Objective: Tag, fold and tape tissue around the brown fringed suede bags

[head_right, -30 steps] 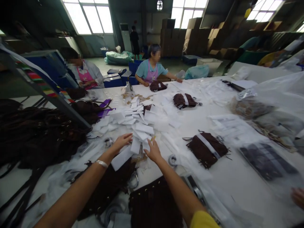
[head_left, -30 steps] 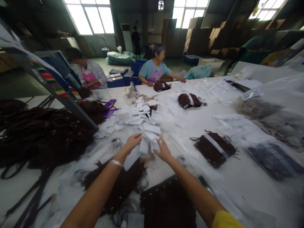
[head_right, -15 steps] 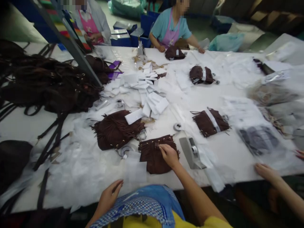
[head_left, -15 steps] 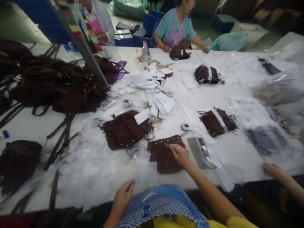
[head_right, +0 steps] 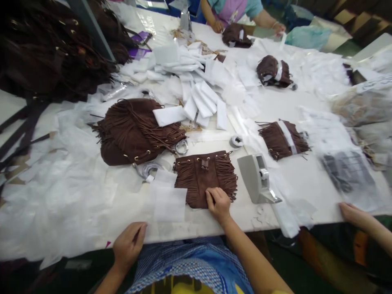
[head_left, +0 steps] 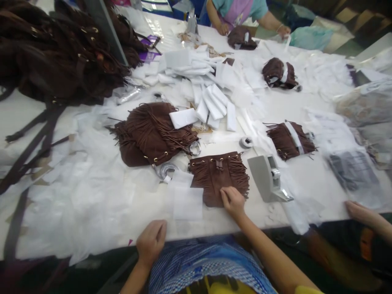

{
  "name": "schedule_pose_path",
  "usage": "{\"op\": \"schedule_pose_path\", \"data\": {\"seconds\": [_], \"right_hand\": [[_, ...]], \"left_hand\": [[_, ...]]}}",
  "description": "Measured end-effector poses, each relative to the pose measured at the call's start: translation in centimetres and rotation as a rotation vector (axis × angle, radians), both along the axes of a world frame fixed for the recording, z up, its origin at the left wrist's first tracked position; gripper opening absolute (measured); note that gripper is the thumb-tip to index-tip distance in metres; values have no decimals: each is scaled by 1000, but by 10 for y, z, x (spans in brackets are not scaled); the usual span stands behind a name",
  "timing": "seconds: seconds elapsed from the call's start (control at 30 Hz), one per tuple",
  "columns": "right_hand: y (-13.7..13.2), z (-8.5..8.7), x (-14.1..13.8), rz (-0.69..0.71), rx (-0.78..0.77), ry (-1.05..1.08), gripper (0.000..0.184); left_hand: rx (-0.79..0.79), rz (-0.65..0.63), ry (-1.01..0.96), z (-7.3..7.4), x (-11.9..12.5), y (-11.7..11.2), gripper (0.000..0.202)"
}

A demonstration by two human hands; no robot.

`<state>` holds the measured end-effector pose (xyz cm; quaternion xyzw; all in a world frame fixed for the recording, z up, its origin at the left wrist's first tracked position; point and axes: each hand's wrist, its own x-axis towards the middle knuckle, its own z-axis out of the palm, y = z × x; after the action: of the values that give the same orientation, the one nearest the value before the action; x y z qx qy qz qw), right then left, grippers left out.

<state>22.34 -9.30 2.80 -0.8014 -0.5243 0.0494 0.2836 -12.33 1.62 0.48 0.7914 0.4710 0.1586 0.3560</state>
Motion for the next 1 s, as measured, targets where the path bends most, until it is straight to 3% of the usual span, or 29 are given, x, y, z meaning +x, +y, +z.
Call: {"op": "schedule_pose_path", "data": {"seconds": [0.07, 0.13, 0.23, 0.33, 0.4, 0.53, 0.6, 0.67, 0.77, 0.83, 0.9, 1.0], "right_hand": [[-5, -8, 1, 26, 89, -14, 14], [-9, -13, 2, 58, 174, -20, 13], [-14, -17, 4, 102, 231, -11, 17], [-16, -18, 5, 120, 266, 1, 20], [-16, -18, 4, 130, 302, 8, 20], [-16, -18, 1, 148, 349, 27, 17], [-15, -19, 1, 146, 350, 39, 14], [-14, -20, 1, 147, 364, 37, 13], [-13, -20, 1, 140, 408, 24, 11], [-14, -20, 1, 133, 422, 32, 11], [-16, -19, 1, 139, 426, 44, 12], [-18, -19, 2, 160, 437, 43, 13]], "left_hand": [[24, 56, -56, -7, -6, -5, 17], [15, 188, -104, -6, -6, -7, 19], [43, 369, -86, 5, 16, 1, 50], [156, 246, 46, 10, 56, 12, 97], [212, 162, 89, 7, 79, 15, 110], [141, 229, 60, -5, 94, 16, 103], [88, 263, -23, 0, 89, 20, 96], [56, 282, -102, 19, 87, 26, 78], [57, 283, -244, 74, 114, 36, 54], [105, 203, -412, 114, 160, 50, 56], [160, 86, -563, 147, 224, 72, 61], [153, -37, -685, 174, 324, 115, 69]]}}
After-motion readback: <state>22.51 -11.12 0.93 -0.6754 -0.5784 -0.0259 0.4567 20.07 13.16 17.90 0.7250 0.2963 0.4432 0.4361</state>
